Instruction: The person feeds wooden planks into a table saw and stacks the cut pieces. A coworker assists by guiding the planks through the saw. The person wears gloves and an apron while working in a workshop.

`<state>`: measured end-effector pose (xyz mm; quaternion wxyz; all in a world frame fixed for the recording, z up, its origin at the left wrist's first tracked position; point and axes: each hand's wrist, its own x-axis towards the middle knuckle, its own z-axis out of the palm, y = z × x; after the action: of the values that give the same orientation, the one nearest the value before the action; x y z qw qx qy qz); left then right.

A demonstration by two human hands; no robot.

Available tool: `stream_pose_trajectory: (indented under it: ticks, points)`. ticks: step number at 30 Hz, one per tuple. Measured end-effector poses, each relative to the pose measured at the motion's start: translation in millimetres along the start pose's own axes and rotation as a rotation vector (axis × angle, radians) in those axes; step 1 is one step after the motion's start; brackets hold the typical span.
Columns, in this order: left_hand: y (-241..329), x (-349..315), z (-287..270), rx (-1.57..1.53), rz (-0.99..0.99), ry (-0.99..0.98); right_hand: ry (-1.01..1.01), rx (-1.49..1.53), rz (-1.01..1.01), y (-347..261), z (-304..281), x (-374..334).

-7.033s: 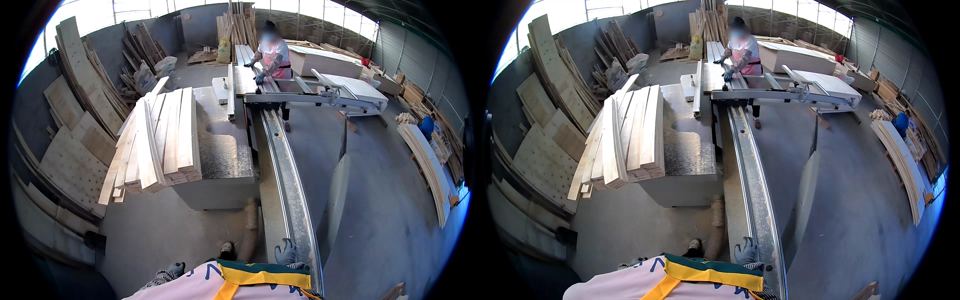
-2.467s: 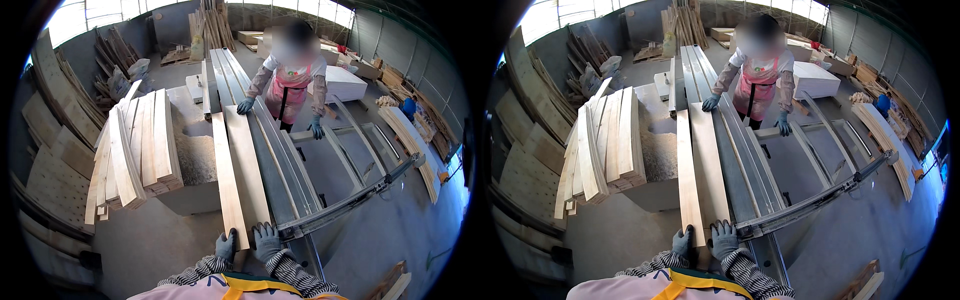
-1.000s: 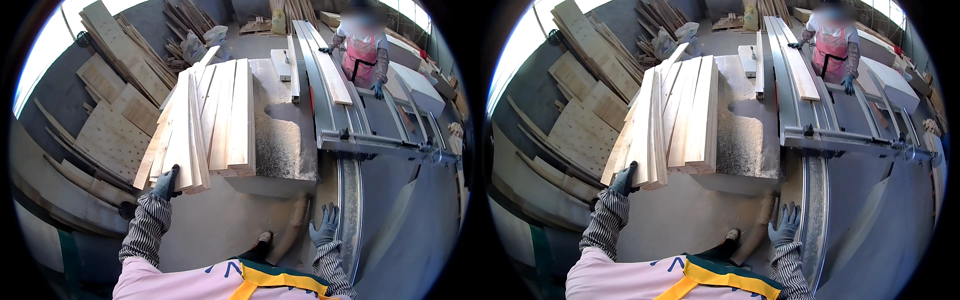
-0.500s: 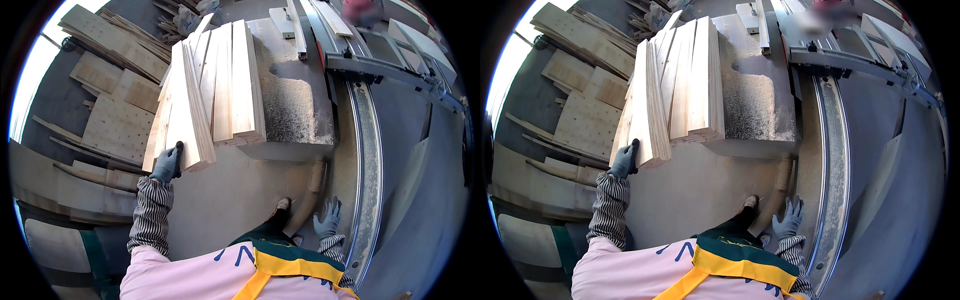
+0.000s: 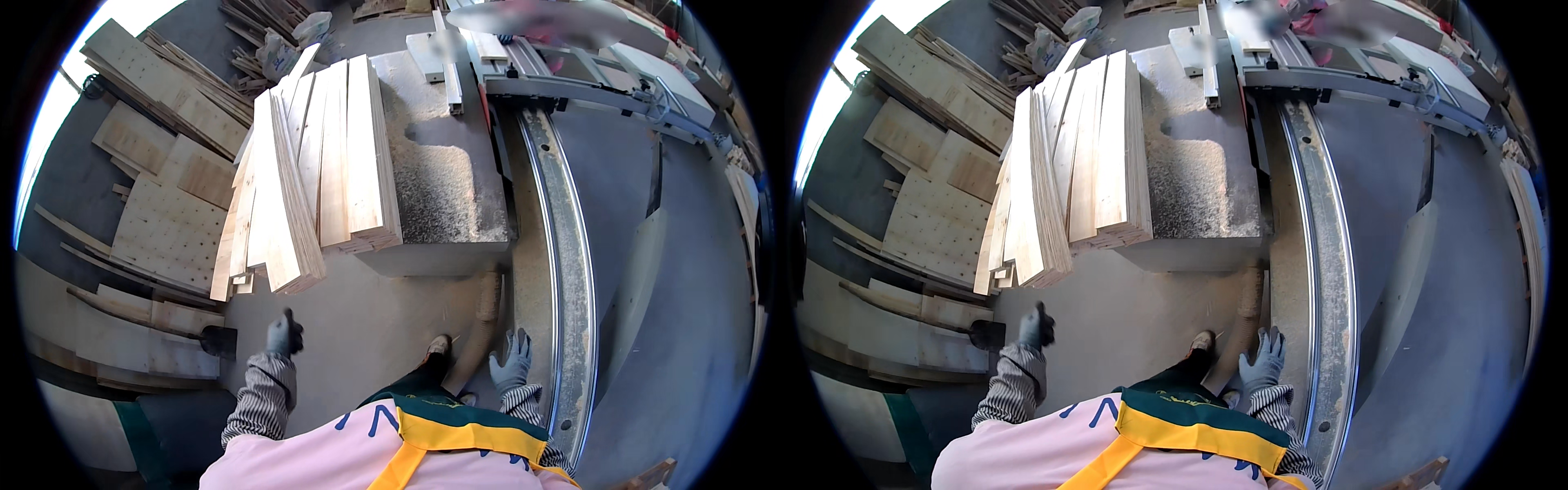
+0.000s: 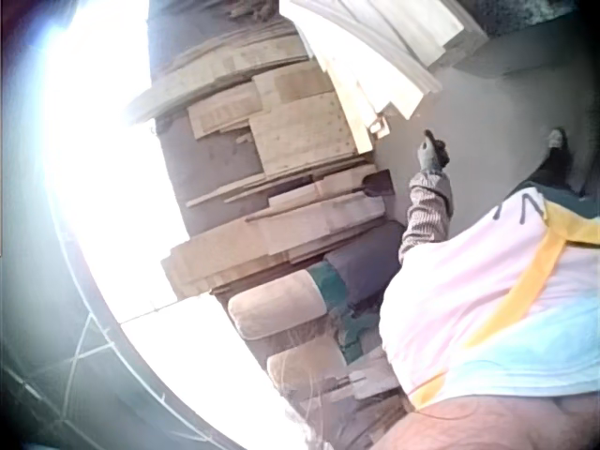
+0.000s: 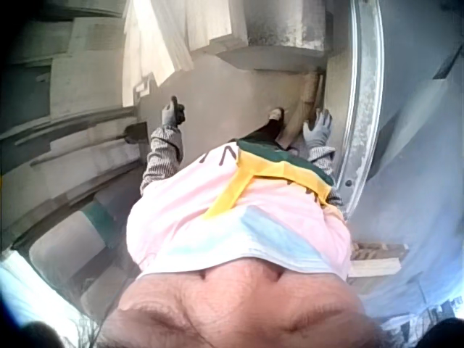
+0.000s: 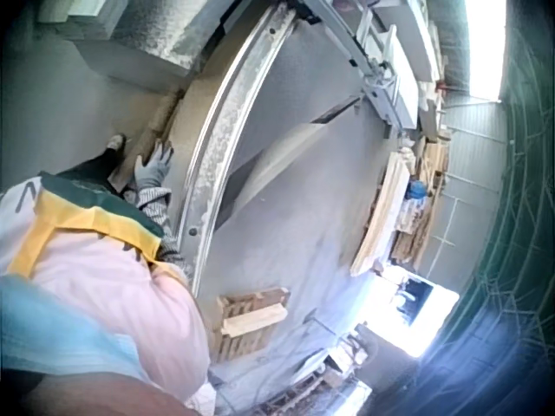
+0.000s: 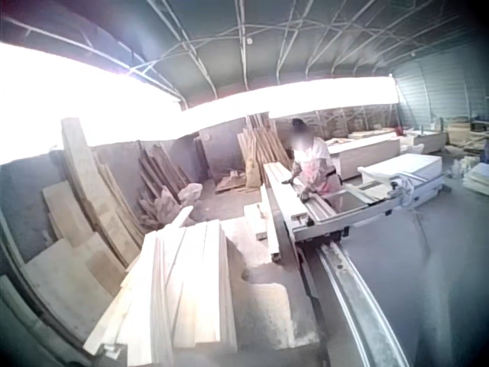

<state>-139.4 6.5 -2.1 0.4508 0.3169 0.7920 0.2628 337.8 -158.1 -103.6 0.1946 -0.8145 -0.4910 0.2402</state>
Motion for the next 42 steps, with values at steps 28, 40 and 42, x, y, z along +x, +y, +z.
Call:
stream_pose_trajectory:
  ticks: [28,40,42]
  points:
    - [-272,-55,94,0.850,-0.180,-0.432,-0.052,-0.059,0.205,76,-35,-128]
    - [-311,-20,115,0.903,-0.116,-0.443,-0.022,-0.044,0.195,89,-13,-120]
    - [-314,-20,115,0.912,-0.132,-0.457,-0.026,-0.056,0.198,88,-11,-117]
